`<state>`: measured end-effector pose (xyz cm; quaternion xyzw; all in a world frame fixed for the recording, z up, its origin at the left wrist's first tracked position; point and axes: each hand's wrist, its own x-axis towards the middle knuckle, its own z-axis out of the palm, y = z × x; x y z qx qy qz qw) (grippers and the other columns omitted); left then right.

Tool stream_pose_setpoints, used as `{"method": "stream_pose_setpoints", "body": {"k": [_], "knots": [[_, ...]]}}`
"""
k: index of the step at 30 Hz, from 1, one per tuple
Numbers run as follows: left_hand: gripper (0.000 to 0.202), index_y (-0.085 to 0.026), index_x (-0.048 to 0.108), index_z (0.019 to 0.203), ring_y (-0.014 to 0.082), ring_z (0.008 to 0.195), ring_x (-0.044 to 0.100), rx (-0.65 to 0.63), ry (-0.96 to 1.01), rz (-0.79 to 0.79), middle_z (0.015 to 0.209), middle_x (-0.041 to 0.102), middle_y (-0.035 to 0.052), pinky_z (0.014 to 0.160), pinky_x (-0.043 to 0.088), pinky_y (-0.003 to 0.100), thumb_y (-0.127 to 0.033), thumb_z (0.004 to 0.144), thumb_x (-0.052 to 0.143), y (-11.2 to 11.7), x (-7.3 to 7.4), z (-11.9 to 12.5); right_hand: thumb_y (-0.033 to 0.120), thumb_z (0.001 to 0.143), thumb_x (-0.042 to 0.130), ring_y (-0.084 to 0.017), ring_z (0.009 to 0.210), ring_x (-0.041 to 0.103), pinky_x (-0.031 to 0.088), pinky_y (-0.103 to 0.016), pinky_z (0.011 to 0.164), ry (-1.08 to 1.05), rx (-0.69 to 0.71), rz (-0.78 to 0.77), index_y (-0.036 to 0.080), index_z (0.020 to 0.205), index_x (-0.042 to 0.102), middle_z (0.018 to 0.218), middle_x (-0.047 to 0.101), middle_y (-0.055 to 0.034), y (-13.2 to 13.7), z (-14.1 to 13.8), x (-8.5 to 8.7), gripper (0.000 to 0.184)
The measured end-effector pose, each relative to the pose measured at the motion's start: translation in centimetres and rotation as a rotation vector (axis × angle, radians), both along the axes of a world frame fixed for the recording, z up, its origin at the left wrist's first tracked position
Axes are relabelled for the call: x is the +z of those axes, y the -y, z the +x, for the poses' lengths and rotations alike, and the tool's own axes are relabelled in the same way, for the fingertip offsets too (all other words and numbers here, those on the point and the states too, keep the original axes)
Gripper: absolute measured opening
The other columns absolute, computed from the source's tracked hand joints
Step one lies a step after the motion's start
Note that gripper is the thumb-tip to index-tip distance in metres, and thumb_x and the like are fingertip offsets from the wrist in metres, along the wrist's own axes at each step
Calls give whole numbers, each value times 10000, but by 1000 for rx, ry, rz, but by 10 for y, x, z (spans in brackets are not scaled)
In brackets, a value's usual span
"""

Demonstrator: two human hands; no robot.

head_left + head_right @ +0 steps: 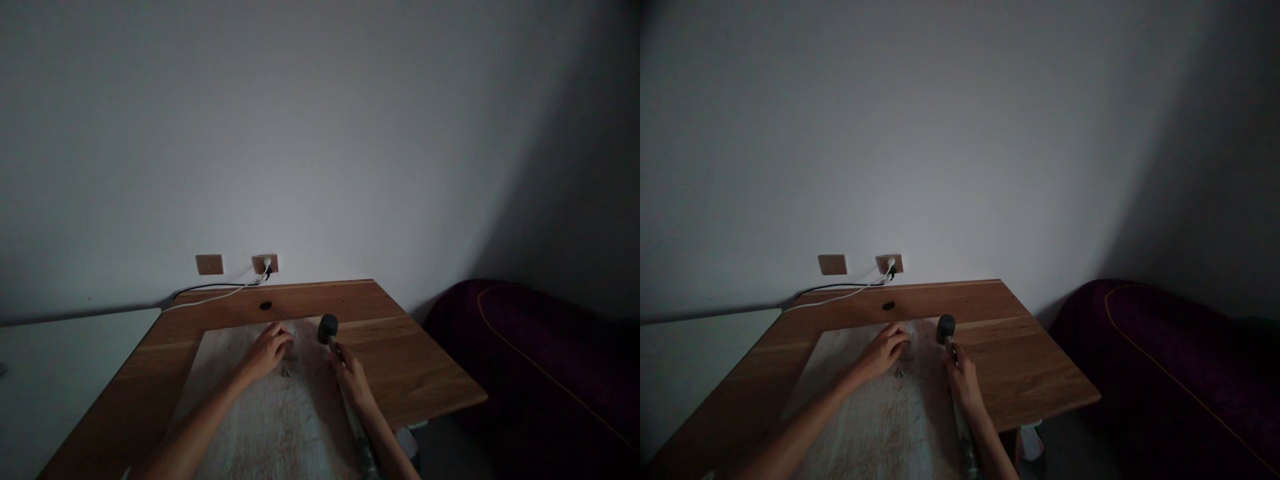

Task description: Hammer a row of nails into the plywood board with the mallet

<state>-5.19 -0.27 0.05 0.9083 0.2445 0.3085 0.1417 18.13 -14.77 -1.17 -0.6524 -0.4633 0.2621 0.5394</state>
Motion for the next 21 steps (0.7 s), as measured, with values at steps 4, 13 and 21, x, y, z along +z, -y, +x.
{"method": "stream_pose_setpoints", "body": {"k": [4, 13, 21], "knots": [[341, -226, 695, 988, 227, 1055, 666, 79, 4, -40, 1057, 694, 49, 971, 538, 358, 23, 814, 539, -1, 1, 1, 662, 837, 574, -246, 789, 702, 538, -308, 721, 15, -13, 3, 168, 1111, 759, 855, 758, -91, -1, 1, 1, 593], [290, -238, 717, 951, 264, 1063, 672, 60, -22, -36, 1037, 713, 58, 988, 511, 400, -39, 770, 607, 0, 6, -1, 679, 849, 589, -275, 854, 716, 554, -328, 746, 6, 1, 1, 186, 1104, 765, 906, 776, -99, 2, 1, 6, 582], [116, -222, 692, 876, 250, 1000, 680, 120, 20, -82, 993, 708, 56, 944, 512, 381, -116, 835, 676, -7, -4, 1, 720, 858, 595, -280, 876, 728, 567, -347, 806, 0, -11, 32, 171, 1132, 768, 922, 780, -110, 2, 1, 4, 637]]}}
